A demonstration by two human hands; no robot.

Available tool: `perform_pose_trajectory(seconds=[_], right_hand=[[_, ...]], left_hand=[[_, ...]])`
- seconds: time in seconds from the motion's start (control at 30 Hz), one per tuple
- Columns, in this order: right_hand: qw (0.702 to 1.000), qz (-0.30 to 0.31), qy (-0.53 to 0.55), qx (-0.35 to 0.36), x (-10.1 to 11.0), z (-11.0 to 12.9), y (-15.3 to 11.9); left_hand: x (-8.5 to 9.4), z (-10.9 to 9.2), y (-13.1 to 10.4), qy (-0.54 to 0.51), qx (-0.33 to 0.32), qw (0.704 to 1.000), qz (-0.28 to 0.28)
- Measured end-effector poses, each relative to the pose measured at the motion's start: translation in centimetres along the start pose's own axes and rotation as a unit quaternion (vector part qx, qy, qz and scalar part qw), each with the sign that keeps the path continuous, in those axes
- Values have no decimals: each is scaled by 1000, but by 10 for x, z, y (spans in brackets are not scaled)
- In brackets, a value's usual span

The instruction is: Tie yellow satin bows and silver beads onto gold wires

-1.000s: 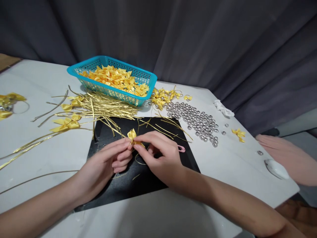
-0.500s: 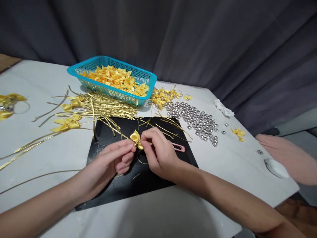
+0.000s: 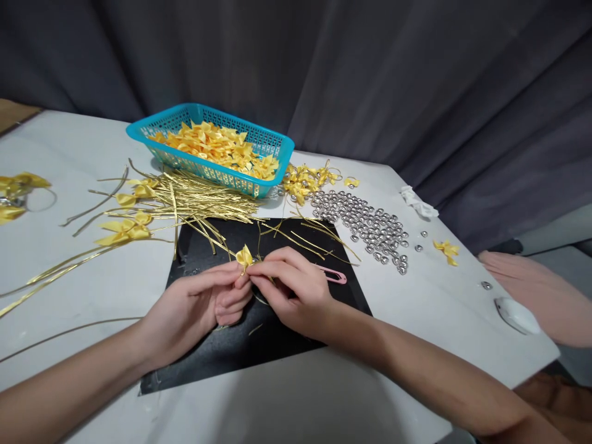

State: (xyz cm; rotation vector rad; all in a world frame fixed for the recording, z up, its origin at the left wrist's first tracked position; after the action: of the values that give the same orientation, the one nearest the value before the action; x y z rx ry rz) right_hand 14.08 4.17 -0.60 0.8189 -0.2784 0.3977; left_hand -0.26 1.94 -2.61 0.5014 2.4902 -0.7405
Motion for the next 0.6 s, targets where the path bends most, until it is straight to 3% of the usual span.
perform_pose_trajectory(seconds=[0.2, 0.4, 0.5, 0.6], right_hand=[[984, 70, 130, -104, 2, -5, 7], [965, 166, 88, -185, 0, -6, 8], [959, 168, 113, -199, -1, -7, 8], [934, 148, 225, -235, -1, -12, 7]], left_hand=[[1, -2, 0, 30, 29, 998, 38], [0, 0, 1, 68, 22, 997, 19], [0, 2, 2, 105, -23, 994, -15], [1, 3, 3, 116, -42, 992, -30]])
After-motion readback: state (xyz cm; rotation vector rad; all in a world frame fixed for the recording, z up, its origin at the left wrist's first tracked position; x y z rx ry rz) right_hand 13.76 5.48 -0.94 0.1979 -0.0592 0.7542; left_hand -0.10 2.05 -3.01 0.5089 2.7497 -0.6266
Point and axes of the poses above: each hand's wrist, its own y-axis towards the middle knuckle, its own x-axis out of the back of the hand, z = x × y, the point moved 3 cm from there along y, towards the middle knuckle, and after that the axes turned 14 degrees about y, right-handed, at the moved point
